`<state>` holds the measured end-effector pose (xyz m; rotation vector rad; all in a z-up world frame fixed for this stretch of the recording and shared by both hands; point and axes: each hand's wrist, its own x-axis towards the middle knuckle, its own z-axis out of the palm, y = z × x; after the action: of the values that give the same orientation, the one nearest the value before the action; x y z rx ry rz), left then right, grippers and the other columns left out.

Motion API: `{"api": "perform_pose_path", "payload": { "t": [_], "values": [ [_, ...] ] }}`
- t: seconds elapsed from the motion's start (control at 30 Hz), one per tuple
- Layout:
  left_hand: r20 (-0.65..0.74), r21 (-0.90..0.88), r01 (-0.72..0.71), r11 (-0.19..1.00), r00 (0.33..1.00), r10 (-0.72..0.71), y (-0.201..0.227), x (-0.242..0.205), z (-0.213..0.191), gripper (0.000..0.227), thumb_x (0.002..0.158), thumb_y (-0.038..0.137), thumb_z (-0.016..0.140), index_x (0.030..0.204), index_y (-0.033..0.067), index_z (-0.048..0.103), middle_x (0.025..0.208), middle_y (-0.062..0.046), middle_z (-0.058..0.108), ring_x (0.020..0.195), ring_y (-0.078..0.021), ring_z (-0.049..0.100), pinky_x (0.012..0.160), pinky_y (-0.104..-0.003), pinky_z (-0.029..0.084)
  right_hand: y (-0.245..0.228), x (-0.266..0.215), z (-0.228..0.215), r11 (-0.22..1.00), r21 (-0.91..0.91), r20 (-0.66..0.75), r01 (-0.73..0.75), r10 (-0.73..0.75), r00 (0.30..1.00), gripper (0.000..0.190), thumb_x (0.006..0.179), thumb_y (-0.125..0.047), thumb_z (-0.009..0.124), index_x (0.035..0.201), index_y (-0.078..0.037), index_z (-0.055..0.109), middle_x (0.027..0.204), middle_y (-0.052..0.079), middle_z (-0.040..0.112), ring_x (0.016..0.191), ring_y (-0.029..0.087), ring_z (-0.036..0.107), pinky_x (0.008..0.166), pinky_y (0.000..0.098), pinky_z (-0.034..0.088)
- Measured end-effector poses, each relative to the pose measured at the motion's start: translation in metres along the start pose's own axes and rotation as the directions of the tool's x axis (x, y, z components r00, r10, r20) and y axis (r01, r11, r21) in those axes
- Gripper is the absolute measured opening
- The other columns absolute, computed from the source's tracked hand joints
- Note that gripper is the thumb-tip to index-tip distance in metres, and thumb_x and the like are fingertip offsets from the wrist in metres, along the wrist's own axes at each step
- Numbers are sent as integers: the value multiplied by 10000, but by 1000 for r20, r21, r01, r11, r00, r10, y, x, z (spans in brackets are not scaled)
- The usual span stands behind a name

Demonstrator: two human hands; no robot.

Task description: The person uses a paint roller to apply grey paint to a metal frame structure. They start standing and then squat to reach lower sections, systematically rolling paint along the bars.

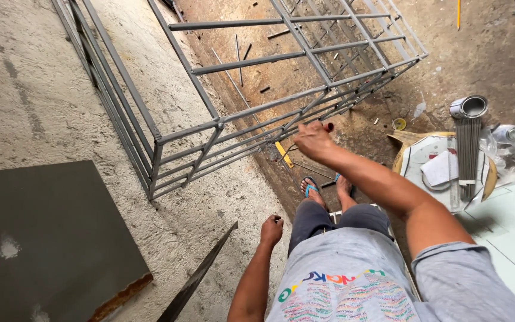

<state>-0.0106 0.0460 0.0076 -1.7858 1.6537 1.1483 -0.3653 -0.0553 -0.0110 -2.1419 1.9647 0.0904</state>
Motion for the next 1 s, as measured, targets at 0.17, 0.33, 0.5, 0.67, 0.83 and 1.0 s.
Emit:
{"api": "perform_pose_path", "payload": {
  "t": [0.17, 0.33, 0.5, 0.67, 0.83, 1.0],
  "values": [
    [-7, -20, -40, 999, 999, 40, 31, -1, -13, 402, 980, 357, 593, 1269, 96, 695, 1135, -212, 748, 1184, -413, 664, 1012, -526, 527, 35, -20, -8, 999, 2, -14, -40, 40, 999, 267, 924, -129, 536, 870, -131, 797, 860, 127, 676, 747, 335, 680, 591, 481, 444],
    [-26, -20, -92, 996, 995, 92, 50, 17, -13, 391, 997, 342, 580, 1272, 86, 690, 1127, -206, 752, 1189, -415, 664, 1023, -534, 520, 80, -44, -81, 999, -38, -24, -20, 19, 1000, 320, 964, -149, 501, 838, -163, 796, 893, 109, 707, 802, 319, 686, 656, 459, 445],
    [-20, -13, -157, 988, 987, 156, 65, 18, -5, 386, 994, 314, 576, 1261, 67, 704, 1139, -244, 737, 1167, -441, 669, 1010, -538, 528, 53, -59, -89, 993, -51, 64, 106, -103, 993, 301, 953, -139, 525, 886, -200, 811, 970, 58, 729, 843, 272, 709, 701, 448, 482],
    [10, -4, -138, 990, 990, 139, 71, -18, -15, 390, 987, 314, 576, 1269, 72, 692, 1173, -254, 724, 1197, -453, 646, 1025, -556, 517, 6, -30, -34, 996, -4, 12, 94, -94, 995, 245, 927, -133, 558, 882, -178, 795, 936, 85, 701, 804, 299, 686, 667, 482, 457],
    [9, -9, -72, 997, 997, 72, 38, -3, -12, 404, 985, 360, 576, 1283, 113, 690, 1146, -210, 744, 1187, -423, 662, 1008, -525, 530, 3, 7, -15, 996, 65, 24, 60, -62, 998, 307, 936, -76, 495, 886, -116, 796, 916, 145, 711, 804, 344, 687, 672, 506, 453],
    [-19, -57, 45, 997, 999, -46, 24, -16, -17, 411, 979, 362, 572, 1286, 115, 689, 1143, -197, 755, 1191, -405, 665, 1015, -513, 525, -35, 36, 30, 998, 49, 92, 39, -44, 995, 296, 921, -102, 490, 882, -119, 783, 853, 126, 679, 729, 343, 672, 574, 551, 446]
  ]
}}
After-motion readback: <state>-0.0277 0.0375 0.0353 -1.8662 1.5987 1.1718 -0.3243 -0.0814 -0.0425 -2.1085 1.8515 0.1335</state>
